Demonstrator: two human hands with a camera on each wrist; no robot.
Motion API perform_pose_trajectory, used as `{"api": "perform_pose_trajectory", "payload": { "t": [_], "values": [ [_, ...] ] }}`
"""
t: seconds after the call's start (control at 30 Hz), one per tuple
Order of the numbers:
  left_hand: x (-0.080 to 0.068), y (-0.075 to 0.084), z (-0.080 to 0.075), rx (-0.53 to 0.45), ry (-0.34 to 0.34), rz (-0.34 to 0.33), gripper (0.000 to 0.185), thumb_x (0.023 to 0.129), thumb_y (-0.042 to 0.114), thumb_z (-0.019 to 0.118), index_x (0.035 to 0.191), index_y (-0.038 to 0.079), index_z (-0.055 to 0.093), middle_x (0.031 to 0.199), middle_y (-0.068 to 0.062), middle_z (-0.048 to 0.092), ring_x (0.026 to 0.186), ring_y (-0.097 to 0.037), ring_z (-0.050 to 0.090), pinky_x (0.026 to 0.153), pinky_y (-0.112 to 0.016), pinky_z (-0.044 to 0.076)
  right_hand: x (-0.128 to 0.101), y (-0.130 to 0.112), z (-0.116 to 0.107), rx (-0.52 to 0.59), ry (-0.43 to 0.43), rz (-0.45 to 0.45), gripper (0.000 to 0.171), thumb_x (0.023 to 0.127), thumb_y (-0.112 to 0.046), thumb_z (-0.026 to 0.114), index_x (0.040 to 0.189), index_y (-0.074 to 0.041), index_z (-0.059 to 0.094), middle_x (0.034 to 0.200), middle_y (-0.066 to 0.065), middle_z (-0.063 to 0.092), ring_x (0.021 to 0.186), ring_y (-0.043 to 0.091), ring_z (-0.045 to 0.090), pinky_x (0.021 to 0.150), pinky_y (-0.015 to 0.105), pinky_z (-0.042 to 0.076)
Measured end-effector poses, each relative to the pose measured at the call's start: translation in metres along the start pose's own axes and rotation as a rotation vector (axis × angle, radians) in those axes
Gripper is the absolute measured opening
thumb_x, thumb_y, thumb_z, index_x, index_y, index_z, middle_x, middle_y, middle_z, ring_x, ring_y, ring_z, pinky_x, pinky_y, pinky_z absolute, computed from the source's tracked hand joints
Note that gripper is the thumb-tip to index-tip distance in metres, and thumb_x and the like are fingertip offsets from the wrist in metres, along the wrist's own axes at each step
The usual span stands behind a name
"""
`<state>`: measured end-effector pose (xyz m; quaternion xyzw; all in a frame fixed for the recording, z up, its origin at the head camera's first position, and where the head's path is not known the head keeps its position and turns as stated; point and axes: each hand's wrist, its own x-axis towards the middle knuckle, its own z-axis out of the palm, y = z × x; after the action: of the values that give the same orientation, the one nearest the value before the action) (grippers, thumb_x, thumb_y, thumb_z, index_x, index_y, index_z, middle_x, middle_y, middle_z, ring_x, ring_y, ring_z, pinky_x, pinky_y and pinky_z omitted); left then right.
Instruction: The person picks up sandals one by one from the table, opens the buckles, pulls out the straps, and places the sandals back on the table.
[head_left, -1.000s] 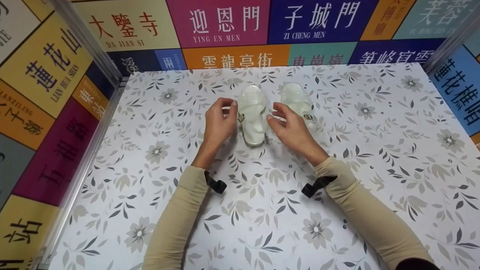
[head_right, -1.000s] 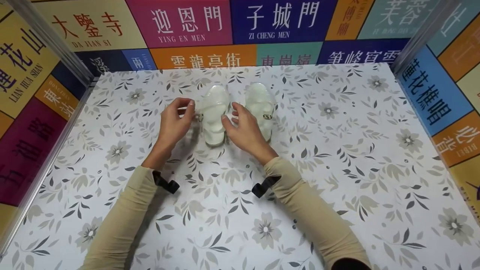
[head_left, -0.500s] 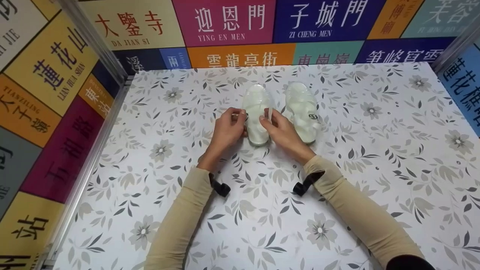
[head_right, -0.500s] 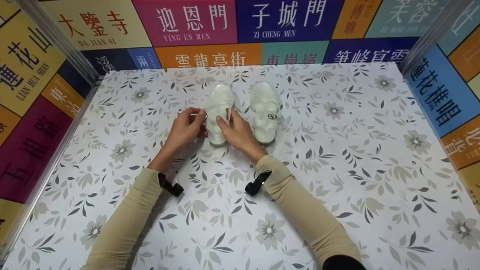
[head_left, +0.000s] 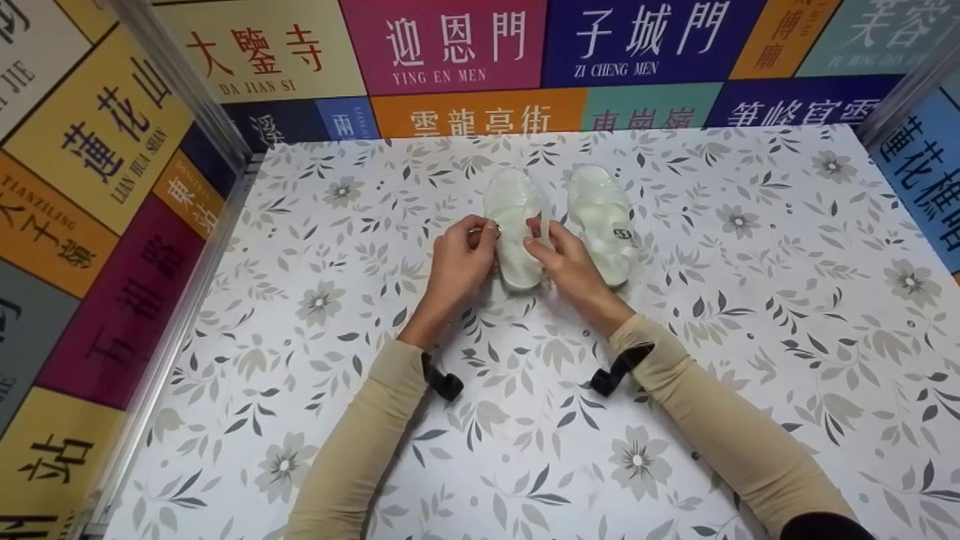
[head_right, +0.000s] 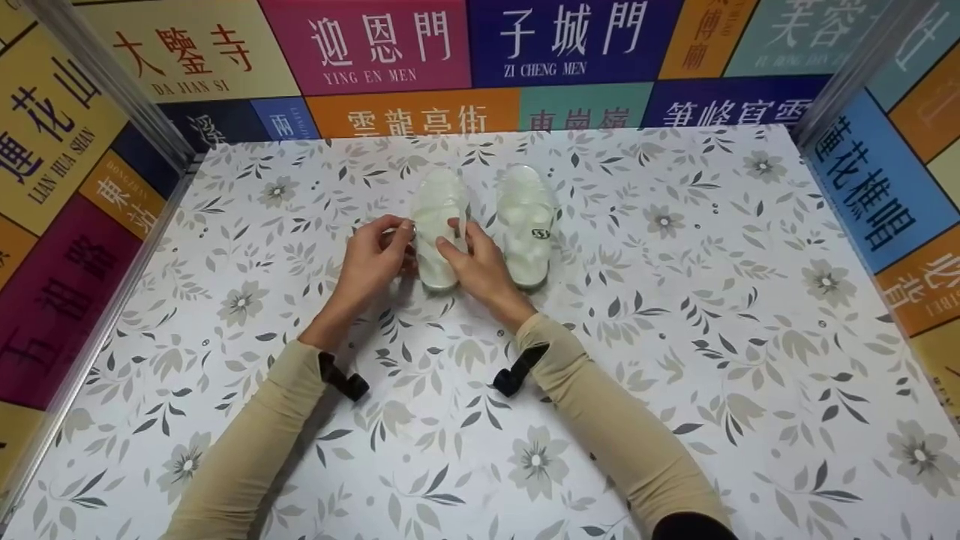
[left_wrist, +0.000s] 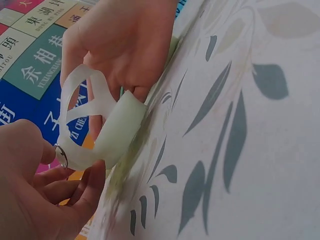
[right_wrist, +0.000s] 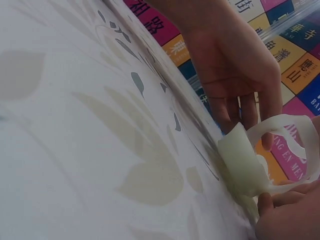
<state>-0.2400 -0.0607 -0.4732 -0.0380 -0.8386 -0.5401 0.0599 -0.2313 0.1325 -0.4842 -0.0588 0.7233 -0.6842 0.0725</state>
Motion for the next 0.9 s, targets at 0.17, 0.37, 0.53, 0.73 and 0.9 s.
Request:
{"api": "perform_pose_trajectory", "payload": {
  "t": [0.17, 0.37, 0.53, 0.73, 0.9],
  "values": [
    [-0.003, 0.007, 0.001, 0.038, -0.016, 0.032, 0.025, 0.11, 0.03, 0.061, 0.111, 0.011, 0.077, 0.087, -0.001, 0.081, 0.076, -0.009, 0.072, 0.068, -0.025, 0.056, -0.006, -0.003, -0.004, -0.01, -0.002, -0.036, 0.05, 0.107, -0.022, 0.065, 0.152, -0.001, 0.055, 0.163, 0.016, 0.052, 0.148, 0.027, 0.051, 0.12, 0.04, 0.044],
    [-0.008, 0.019, 0.0, 0.089, -0.036, 0.117, 0.024, 0.109, 0.026, 0.061, 0.111, 0.009, 0.078, 0.098, -0.003, 0.082, 0.089, -0.011, 0.077, 0.079, -0.03, 0.06, -0.019, -0.005, -0.009, -0.046, -0.008, -0.085, 0.052, 0.107, -0.023, 0.065, 0.153, -0.002, 0.053, 0.163, 0.015, 0.051, 0.154, 0.026, 0.045, 0.125, 0.047, 0.038],
    [-0.019, 0.025, 0.0, 0.1, -0.08, 0.145, 0.023, 0.108, 0.024, 0.061, 0.109, 0.009, 0.078, 0.098, -0.003, 0.082, 0.088, -0.01, 0.077, 0.078, -0.028, 0.062, -0.037, -0.005, -0.015, -0.038, -0.034, -0.117, 0.055, 0.107, -0.021, 0.066, 0.157, -0.003, 0.05, 0.166, 0.012, 0.049, 0.157, 0.022, 0.042, 0.13, 0.046, 0.034],
    [-0.036, 0.028, 0.002, 0.122, -0.148, 0.179, 0.023, 0.108, 0.023, 0.06, 0.107, 0.009, 0.078, 0.096, -0.003, 0.082, 0.085, -0.011, 0.076, 0.073, -0.026, 0.061, -0.059, 0.0, -0.023, -0.037, -0.093, -0.136, 0.059, 0.107, -0.012, 0.064, 0.162, -0.003, 0.043, 0.169, 0.012, 0.046, 0.161, 0.023, 0.038, 0.135, 0.045, 0.029],
    [-0.047, 0.029, 0.004, 0.121, -0.192, 0.193, 0.021, 0.109, 0.022, 0.06, 0.106, 0.011, 0.078, 0.099, -0.003, 0.082, 0.089, -0.012, 0.079, 0.075, -0.026, 0.063, -0.072, 0.004, -0.029, -0.072, -0.114, -0.13, 0.056, 0.107, -0.009, 0.064, 0.159, 0.002, 0.045, 0.168, 0.019, 0.045, 0.163, 0.025, 0.033, 0.134, 0.035, 0.029]
  ]
}}
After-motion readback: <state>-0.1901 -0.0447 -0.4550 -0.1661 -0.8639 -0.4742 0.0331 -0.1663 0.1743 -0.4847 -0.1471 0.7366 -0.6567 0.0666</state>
